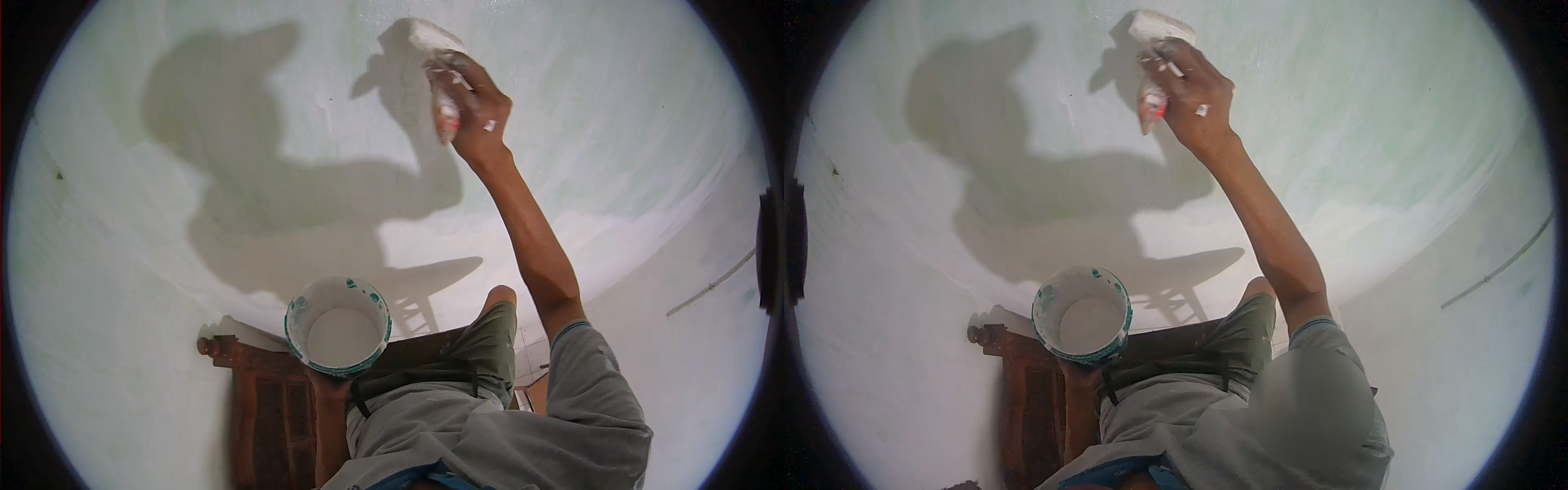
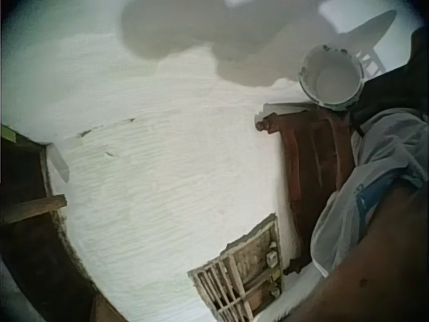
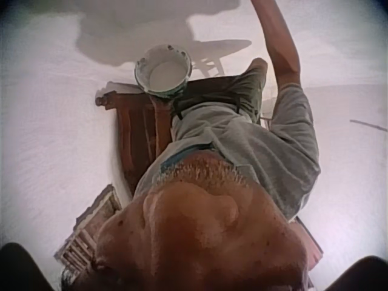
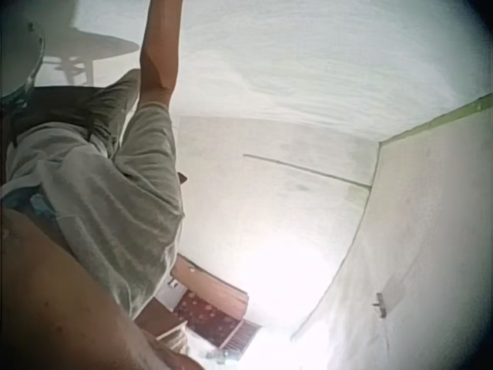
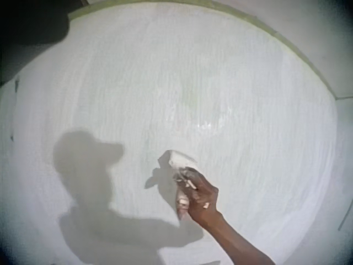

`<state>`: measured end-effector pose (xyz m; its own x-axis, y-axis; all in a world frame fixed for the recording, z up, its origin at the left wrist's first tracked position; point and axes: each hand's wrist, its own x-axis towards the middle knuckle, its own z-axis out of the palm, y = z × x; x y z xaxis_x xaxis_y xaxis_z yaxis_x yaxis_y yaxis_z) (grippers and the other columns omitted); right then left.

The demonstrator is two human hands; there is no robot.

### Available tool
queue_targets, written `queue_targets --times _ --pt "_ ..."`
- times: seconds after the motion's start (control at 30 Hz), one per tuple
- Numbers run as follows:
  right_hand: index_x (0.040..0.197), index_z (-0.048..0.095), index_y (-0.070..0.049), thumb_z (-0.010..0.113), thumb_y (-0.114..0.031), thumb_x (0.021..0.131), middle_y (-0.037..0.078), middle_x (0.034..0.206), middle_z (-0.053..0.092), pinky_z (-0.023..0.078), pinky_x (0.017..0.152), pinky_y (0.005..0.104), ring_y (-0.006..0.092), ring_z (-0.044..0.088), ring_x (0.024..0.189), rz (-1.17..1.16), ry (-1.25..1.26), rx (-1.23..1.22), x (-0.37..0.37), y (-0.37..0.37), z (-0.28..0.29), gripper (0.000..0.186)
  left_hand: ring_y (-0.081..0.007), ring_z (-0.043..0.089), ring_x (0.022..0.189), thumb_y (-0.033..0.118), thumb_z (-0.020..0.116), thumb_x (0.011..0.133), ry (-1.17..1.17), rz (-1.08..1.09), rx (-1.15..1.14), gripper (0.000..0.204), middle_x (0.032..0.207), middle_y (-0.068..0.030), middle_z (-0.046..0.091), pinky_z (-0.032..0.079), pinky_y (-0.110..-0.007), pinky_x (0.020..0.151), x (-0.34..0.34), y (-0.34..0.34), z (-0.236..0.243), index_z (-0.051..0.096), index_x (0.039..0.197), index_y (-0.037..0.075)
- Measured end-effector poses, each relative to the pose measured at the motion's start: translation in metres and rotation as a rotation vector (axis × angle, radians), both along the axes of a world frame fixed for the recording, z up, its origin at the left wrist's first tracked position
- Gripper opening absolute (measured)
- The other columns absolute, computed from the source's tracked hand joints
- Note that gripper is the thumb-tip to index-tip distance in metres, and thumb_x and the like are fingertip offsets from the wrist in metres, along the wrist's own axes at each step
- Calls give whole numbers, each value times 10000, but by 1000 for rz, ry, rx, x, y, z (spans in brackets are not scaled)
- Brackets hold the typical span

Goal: The person paints a ceiling by hand using a brush dipped into a bucket of white paint.

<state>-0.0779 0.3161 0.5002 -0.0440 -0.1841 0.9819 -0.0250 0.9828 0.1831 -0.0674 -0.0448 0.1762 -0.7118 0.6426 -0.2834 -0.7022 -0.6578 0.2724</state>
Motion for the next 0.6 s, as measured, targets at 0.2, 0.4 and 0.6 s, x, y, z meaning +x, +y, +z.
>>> queue_targets --times 0.2,0.4,0.6 --pt "970 653 -124 624 -83 706 79 1032 599 546 755 353 299 597 970 -91 -288 142 -5 -5 -68 269 -358 397 1226 553 383 881 -35 21 58 642 1353 -148 383 363 -563 980 -2 -6 -11 354 1343 108" --pt "1002 621 -86 621 -118 705 64 1053 577 523 806 348 259 575 1013 16 -716 36 9 -24 -143 299 -333 380 1242 600 375 856 22 0 -13 676 1372 -114 367 347 -547 993 0 -6 -8 357 1350 139" --pt "927 657 -75 620 -7 704 87 941 641 538 746 325 259 637 859 63 -588 -49 -2 8 -76 236 -313 359 1258 639 391 826 -9 -23 -13 718 1380 -85 365 334 -526 1007 -1 -4 -4 361 1354 154"
